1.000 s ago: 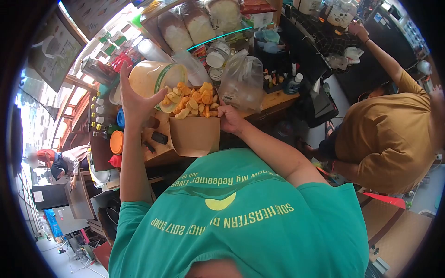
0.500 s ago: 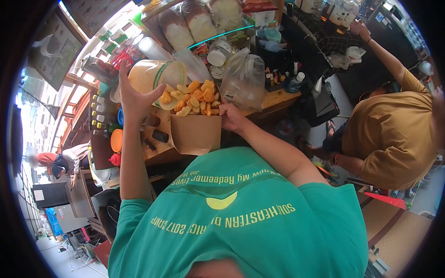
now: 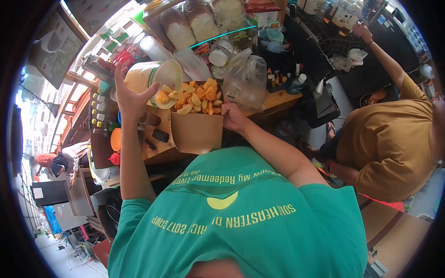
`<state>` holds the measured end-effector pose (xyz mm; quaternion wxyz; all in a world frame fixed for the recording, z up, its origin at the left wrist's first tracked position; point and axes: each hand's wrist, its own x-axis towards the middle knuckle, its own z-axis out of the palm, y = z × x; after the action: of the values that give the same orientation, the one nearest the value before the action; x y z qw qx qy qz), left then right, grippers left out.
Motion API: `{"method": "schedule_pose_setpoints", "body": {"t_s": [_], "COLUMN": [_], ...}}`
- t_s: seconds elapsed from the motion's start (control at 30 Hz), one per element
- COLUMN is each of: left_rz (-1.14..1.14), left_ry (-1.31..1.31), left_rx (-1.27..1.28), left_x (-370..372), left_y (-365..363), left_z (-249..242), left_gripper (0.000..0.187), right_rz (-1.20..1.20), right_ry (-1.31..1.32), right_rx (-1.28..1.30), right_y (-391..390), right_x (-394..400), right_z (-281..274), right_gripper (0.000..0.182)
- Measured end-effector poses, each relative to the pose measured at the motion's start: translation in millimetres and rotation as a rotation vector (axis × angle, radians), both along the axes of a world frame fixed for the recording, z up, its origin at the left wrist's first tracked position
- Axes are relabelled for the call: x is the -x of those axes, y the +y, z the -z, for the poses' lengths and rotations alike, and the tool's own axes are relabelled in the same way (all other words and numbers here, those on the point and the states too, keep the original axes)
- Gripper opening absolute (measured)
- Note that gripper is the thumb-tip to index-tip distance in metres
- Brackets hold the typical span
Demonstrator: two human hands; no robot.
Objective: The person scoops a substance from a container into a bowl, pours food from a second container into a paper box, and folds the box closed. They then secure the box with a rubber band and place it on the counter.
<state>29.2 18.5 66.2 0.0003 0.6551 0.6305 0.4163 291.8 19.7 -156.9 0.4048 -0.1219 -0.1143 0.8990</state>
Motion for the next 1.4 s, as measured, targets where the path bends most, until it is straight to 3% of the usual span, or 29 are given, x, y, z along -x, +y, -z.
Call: {"method": "schedule_pose_setpoints", "body": {"t_s": [0.27, 1.4], "left_rz": [-0.018, -0.169], "left_ry": [0.030, 0.029], "left_rx": [-0.041, -0.042], "left_x": [1, 33], "left_y": [0, -4], "left_z": [6, 5], "left_gripper": [0.120, 0.120], "right_rz": [-0.056, -0.058], "right_ry": [0.093, 0.082], "right_rx": [0.011, -0.016], "right_y": [9, 1], "right_x": [1, 5], "right_z": [18, 8], "right_gripper": [0.089, 0.093]}}
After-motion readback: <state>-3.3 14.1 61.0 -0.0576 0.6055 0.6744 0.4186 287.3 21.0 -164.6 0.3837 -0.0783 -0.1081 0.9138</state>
